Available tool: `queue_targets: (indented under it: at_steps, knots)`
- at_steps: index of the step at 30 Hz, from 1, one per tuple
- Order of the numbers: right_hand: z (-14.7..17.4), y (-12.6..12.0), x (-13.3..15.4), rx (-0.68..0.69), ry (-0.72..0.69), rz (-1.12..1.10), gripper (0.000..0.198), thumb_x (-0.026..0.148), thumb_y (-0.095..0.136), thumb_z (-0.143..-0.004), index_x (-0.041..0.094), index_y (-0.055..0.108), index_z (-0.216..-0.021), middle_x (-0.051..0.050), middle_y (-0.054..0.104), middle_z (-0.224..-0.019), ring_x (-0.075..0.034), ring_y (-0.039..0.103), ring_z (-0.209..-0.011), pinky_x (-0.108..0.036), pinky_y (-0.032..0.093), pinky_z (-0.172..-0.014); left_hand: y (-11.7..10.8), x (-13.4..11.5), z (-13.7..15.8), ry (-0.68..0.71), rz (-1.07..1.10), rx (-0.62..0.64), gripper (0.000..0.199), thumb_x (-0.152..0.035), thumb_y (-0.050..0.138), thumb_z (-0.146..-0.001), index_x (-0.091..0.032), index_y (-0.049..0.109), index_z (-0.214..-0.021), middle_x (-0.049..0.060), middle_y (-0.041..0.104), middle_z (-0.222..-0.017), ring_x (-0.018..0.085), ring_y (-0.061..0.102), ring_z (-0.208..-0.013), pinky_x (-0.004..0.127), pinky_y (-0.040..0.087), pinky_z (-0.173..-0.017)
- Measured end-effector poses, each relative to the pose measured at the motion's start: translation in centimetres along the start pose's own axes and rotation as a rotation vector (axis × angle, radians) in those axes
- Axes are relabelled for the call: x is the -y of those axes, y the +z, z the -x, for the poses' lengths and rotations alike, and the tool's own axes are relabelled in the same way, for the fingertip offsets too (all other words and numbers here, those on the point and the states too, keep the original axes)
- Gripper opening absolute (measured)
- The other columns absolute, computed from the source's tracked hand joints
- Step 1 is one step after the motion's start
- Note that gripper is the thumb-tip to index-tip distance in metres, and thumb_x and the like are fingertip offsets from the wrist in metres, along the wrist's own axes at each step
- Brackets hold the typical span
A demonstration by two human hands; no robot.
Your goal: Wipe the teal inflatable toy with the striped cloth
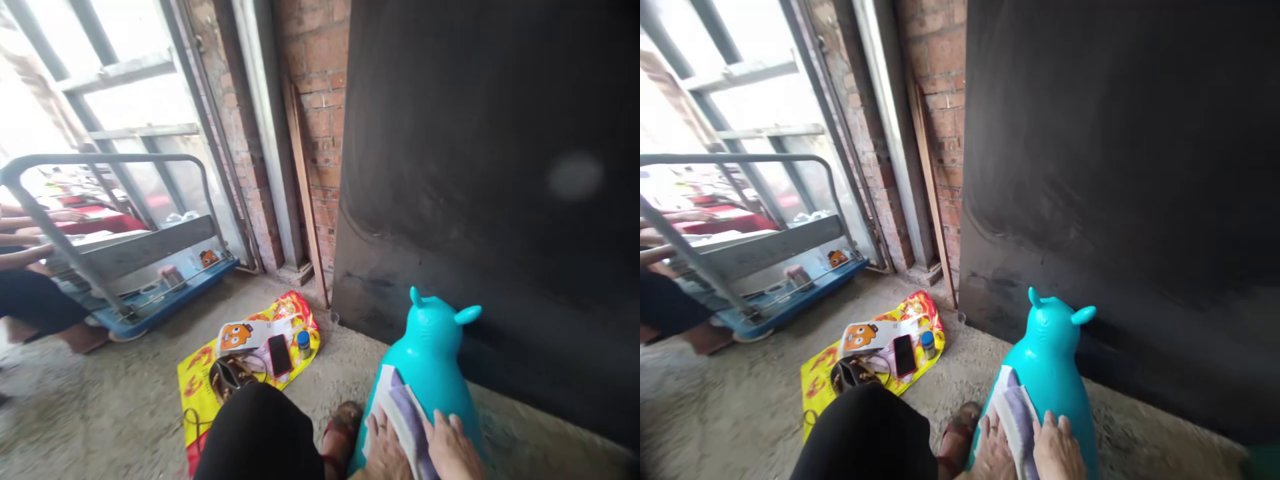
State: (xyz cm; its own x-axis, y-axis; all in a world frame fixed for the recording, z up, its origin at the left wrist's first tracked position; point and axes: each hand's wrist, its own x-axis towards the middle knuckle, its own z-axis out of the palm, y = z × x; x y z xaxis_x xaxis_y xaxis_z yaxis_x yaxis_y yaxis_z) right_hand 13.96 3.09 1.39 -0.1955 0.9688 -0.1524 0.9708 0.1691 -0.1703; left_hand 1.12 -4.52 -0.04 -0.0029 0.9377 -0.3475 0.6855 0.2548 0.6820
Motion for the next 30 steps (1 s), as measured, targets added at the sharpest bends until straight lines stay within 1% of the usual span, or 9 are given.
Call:
queue_targets:
  at_steps: [3,5,9,11,13,15,19,24,30]
  knots:
    - [-0.1,-0.8,1.7,0.105,-0.117,0.091,0.044,0.025,0.023,-0.095,0.016,0.065,-0.104,-0.017,0.066,-0.117,-0.028,0.062,-0.114,-0.038,0.047,-0.099,-0.2,0.0,-0.3,-0.028,0.075,0.019,0.063,-0.051,0.027,-0.089,-0.042,0.012,-0.149,-0.004,0.010,-0.164,0.034,-0.002,-0.149,0.065,0.003,-0.123]
    - [-0.5,-1.1,1.9,0.105,-0.124,0.011,0.044,0.023,0.021,-0.094,0.021,0.065,-0.091,-0.015,0.069,-0.107,-0.027,0.064,-0.110,-0.037,0.048,-0.095,-0.3,-0.1,-0.4,-0.006,0.093,0.010,0.063,-0.051,0.027,-0.090,-0.041,0.013,-0.150,0.000,0.007,-0.164,0.035,-0.003,-0.149,0.068,0.002,-0.121]
    - [-1.6,-0.4,-1.6,0.003,0.281,-0.298,0.050,0.037,0.016,-0.094,0.023,0.064,-0.099,-0.017,0.071,-0.089,-0.030,0.070,-0.078,-0.040,0.053,-0.071,-1.1,-0.7,-0.1,0.084,0.033,-0.041,0.073,-0.059,0.035,-0.089,-0.030,0.015,-0.154,0.012,0.000,-0.164,0.044,-0.008,-0.148,0.078,0.002,-0.116]
    - [-1.3,-0.2,-4.3,-0.024,0.481,-0.373,0.055,0.038,0.014,-0.093,0.017,0.062,-0.110,-0.021,0.070,-0.091,-0.032,0.069,-0.076,-0.042,0.054,-0.070,-1.7,-1.0,0.0,0.087,-0.005,-0.064,0.079,-0.066,0.035,-0.088,-0.026,0.016,-0.154,0.017,-0.003,-0.163,0.047,-0.008,-0.147,0.079,0.005,-0.113]
    - [-0.4,-0.7,-6.0,-0.022,0.573,-0.373,0.061,0.040,0.015,-0.093,0.006,0.058,-0.118,-0.027,0.067,-0.101,-0.036,0.069,-0.086,-0.045,0.055,-0.077,-2.2,-1.3,0.0,0.079,-0.026,-0.083,0.081,-0.070,0.032,-0.088,-0.026,0.017,-0.154,0.019,-0.002,-0.163,0.048,-0.004,-0.147,0.077,0.008,-0.114]
    - [0.9,-1.7,-5.9,-0.093,0.548,-0.349,0.065,0.044,0.017,-0.092,0.000,0.053,-0.124,-0.030,0.063,-0.111,-0.041,0.064,-0.104,-0.048,0.053,-0.086,-2.4,-1.4,-0.1,0.077,-0.041,-0.098,0.081,-0.073,0.029,-0.088,-0.027,0.019,-0.153,0.020,0.002,-0.163,0.046,-0.002,-0.148,0.074,0.011,-0.116]
    - [2.3,-1.9,-1.5,-0.309,0.308,-0.432,0.064,0.048,0.018,-0.093,0.010,0.044,-0.137,-0.025,0.053,-0.133,-0.038,0.051,-0.126,-0.049,0.048,-0.099,-1.7,-1.2,-0.6,0.063,-0.100,-0.115,0.074,-0.067,0.030,-0.091,-0.030,0.018,-0.153,0.018,0.003,-0.163,0.043,-0.001,-0.149,0.069,0.015,-0.118]
    - [0.9,2.4,2.0,-0.086,0.270,-0.174,0.066,0.046,0.013,-0.095,0.010,0.036,-0.147,-0.024,0.034,-0.153,-0.045,0.037,-0.138,-0.061,0.048,-0.096,0.2,0.2,-2.2,-0.026,-0.223,-0.142,0.065,-0.051,0.039,-0.093,-0.034,0.019,-0.152,0.014,0.005,-0.163,0.039,0.002,-0.149,0.066,0.021,-0.117]
    - [-4.9,3.8,0.6,-0.148,0.153,0.033,0.063,0.047,0.018,-0.098,0.015,0.026,-0.151,-0.015,0.019,-0.161,-0.042,0.026,-0.145,-0.068,0.038,-0.104,0.8,1.0,-7.4,-0.007,-0.339,-0.177,0.065,-0.044,0.040,-0.093,-0.036,0.013,-0.152,0.014,0.002,-0.163,0.040,0.002,-0.149,0.066,0.023,-0.116]
